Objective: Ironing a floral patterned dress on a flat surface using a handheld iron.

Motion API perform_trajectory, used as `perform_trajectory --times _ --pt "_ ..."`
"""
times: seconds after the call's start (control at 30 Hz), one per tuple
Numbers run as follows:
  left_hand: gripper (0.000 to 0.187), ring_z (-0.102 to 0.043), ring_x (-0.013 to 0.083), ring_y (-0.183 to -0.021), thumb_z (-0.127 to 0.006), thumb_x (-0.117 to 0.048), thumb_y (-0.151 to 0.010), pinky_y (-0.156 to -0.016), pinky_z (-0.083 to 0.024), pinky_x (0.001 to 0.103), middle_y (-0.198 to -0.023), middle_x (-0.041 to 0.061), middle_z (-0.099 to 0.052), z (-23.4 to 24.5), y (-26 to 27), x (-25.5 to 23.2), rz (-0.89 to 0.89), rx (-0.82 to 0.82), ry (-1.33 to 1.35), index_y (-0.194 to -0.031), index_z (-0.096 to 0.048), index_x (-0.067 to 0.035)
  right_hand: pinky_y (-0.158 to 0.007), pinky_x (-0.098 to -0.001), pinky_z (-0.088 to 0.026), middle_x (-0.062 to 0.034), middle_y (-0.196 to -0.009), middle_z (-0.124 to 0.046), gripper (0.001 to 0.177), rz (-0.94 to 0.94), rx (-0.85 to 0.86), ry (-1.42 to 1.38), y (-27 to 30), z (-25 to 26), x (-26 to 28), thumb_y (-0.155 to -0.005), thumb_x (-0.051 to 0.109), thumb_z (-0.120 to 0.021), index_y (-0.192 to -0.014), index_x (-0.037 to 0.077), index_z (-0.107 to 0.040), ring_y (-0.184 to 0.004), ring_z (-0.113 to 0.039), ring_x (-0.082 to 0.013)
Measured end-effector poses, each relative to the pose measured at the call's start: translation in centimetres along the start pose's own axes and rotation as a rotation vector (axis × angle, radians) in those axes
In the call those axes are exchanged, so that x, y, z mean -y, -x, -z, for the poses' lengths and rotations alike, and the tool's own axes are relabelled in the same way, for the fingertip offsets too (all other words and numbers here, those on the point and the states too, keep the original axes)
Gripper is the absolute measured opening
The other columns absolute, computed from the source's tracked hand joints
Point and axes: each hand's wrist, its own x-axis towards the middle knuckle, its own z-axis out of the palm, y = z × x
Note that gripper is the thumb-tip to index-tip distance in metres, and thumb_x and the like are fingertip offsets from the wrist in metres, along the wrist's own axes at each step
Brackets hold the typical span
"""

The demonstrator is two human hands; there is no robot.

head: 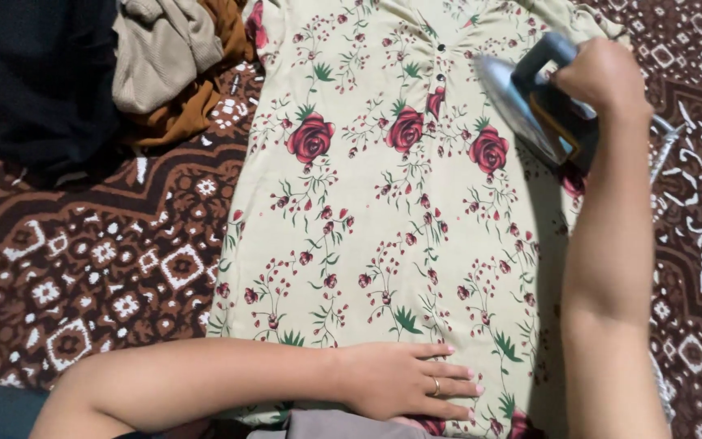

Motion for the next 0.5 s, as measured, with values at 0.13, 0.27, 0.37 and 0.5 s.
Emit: perform_trajectory --times 0.13,0.27,0.37,0.5 --pt "0.062 -0.039 0.0245 -0.158 -0.022 -0.051 -0.105 -0.134 -0.022 0.046 -0.168 0.006 -0.041 0.2 0.0 0.2 -0.01 -0.022 0.026 -0.158 -0.04 -0.023 -0.061 -0.0437 -0.053 -0.0224 -0.083 -0.072 0.018 0.007 0.206 0.014 8.7 4.0 3.5 -0.087 0.014 -0.07 -0.093 -0.002 -0.074 -0.067 -0.066 -0.0341" --pt "0.065 -0.039 0.0271 -0.157 -0.022 -0.054 -0.105 -0.134 -0.021 0.048 -0.168 0.008 -0.04 0.5 0.0 0.1 -0.014 -0.022 0.076 -0.158 -0.039 -0.021 -0.052 -0.0223 -0.057 -0.0048 -0.076 -0.077 0.013 0.089 0.45 0.082 18.9 5.5 5.9 -0.094 0.016 -0.066 -0.1 0.016 -0.077 -0.058 -0.07 -0.0136" --pt "0.064 -0.041 0.0281 -0.156 -0.025 -0.053 -0.104 -0.133 -0.023 0.048 -0.167 0.008 -0.042 0.8 0.0 0.2 -0.019 -0.041 0.092 -0.156 -0.043 -0.02 -0.06 -0.0176 -0.068 0.0037 -0.087 -0.083 0.024 0.284 0.432 0.095 24.3 2.5 3.0 -0.085 0.017 -0.072 -0.107 0.026 -0.077 -0.064 -0.08 -0.0073" --pt "0.064 -0.043 0.0296 -0.153 -0.024 -0.053 -0.104 -0.132 -0.023 0.05 -0.165 0.01 -0.044 0.4 0.0 0.2 -0.023 -0.057 0.094 -0.156 -0.043 -0.02 -0.04 -0.0271 -0.056 -0.0024 -0.067 -0.074 0.006 0.806 -0.298 0.059 27.8 -3.6 -1.9 -0.089 0.016 -0.074 -0.085 0.015 -0.069 -0.047 -0.066 -0.014"
